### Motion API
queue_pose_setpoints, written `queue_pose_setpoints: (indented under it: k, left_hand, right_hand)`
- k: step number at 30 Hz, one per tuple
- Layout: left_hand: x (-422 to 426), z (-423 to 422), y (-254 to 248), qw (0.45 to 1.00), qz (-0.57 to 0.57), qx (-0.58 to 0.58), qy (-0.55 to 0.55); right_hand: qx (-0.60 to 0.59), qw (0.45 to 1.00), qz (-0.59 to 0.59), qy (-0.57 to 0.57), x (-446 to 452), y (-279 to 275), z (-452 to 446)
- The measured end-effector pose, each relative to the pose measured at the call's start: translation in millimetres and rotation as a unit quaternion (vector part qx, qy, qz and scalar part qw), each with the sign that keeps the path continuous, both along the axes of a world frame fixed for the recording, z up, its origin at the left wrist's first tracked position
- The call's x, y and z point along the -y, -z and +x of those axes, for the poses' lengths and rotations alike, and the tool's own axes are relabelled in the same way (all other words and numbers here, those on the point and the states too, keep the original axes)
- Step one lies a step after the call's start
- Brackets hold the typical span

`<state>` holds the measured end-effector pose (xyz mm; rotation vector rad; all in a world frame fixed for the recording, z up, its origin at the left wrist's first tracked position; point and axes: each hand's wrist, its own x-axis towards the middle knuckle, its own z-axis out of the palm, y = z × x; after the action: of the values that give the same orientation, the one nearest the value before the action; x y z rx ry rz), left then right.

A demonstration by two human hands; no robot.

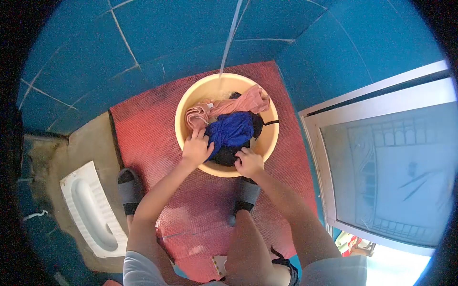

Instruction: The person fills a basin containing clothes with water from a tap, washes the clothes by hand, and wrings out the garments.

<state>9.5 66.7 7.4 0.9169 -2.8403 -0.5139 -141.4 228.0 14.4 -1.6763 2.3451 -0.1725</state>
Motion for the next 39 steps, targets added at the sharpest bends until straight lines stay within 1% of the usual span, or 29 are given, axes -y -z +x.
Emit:
queue_pose_setpoints:
  k: [3,5,9,11,14,18,21,23,24,26,27,29,30,31,32,33,34,35,36,37,39]
  left_hand:
    - [-0.1,1.3,-1.9,1.0,0.012,-0.005,0.0]
    - [0.2,3.5,5.3,0.999,0.002,-0.049,0.008]
    - [-0.2,3.2,1.9,0.999,0.003,-0.053,0.002]
    - [0.5,3.0,-0.5,0.999,0.002,-0.04,0.005]
    - [0.3,3.2,2.9,0.998,-0.016,-0.061,0.007]
    - [0.3,4.2,-2.6,0.999,0.029,-0.033,-0.01]
    - [1.7,4.4,-4.5,1.0,0.024,-0.016,0.008]
    - [0.7,3.5,0.3,0.999,0.025,-0.024,0.006]
    - [1.1,3.6,2.6,0.999,0.022,-0.026,0.005]
    - [3.8,3.3,5.5,0.999,-0.001,-0.036,0.006]
    - [4.0,3.1,6.6,0.999,-0.006,-0.046,0.005]
    - [-1.2,5.1,4.1,0.999,0.0,-0.053,0.001]
    - [-2.3,5.6,2.3,0.999,0.006,-0.049,0.001]
    - [-1.2,4.8,0.4,0.999,0.008,-0.04,0.004]
    - [-0.5,3.8,0.5,0.999,0.011,-0.032,0.008]
    - [-0.5,3.1,1.9,0.999,0.021,-0.034,-0.001]
    - [-2.2,3.1,1.7,0.999,0.023,-0.035,0.0]
    - [-1.3,2.6,0.9,0.999,0.028,-0.025,0.0]
    - [1.3,2.8,0.4,0.999,0.031,-0.014,-0.001]
    - [2.9,3.8,2.1,1.0,0.014,-0.018,0.004]
    - [-0.3,3.6,1.6,0.999,0.03,-0.025,0.001]
  right_hand:
    - [0.007,1.0,-0.001,-0.008,-0.6,0.1,0.2]
    - [0.006,1.0,0.003,-0.014,-0.9,3.0,-0.9]
    - [0.002,1.0,0.014,-0.013,-0.3,0.9,-0.4]
    - [0.008,0.999,0.041,-0.013,1.4,-2.0,-0.7]
    - [0.01,0.999,0.051,-0.01,2.2,-2.6,-0.6]
    - [0.007,0.997,0.077,-0.026,7.1,-4.2,-0.6]
    - [0.017,0.995,0.096,-0.001,11.9,-1.8,-3.7]
    - [0.028,0.979,0.161,0.12,21.7,7.5,-12.3]
    - [0.024,0.98,0.16,0.12,25.7,18.6,-23.6]
    - [-0.12,0.967,0.195,0.113,39.8,49.3,-52.9]
    - [-0.12,0.967,0.197,0.109,48.9,55.5,-67.9]
    - [-0.156,0.972,0.141,0.109,52.3,72.9,-87.4]
    - [-0.152,0.971,0.147,0.107,48.8,89.2,-81.3]
    - [-0.157,0.966,0.073,0.191,52.3,104.8,-71.2]
    - [-0.161,0.948,-0.002,0.273,53.3,118.2,-62.7]
    - [0.001,0.938,-0.063,0.341,52.8,97.7,-46.5]
    - [-0.001,0.938,-0.061,0.342,51.5,83.2,-45.7]
    - [-0.162,0.952,0.235,0.11,53.2,69.6,-49.5]
    - [-0.297,0.807,0.492,-0.138,55.4,63.2,-54.8]
    - [-0.268,0.798,0.509,-0.177,65.4,58.7,-61.7]
    - [-0.264,0.789,0.521,-0.19,69.7,57.7,-58.5]
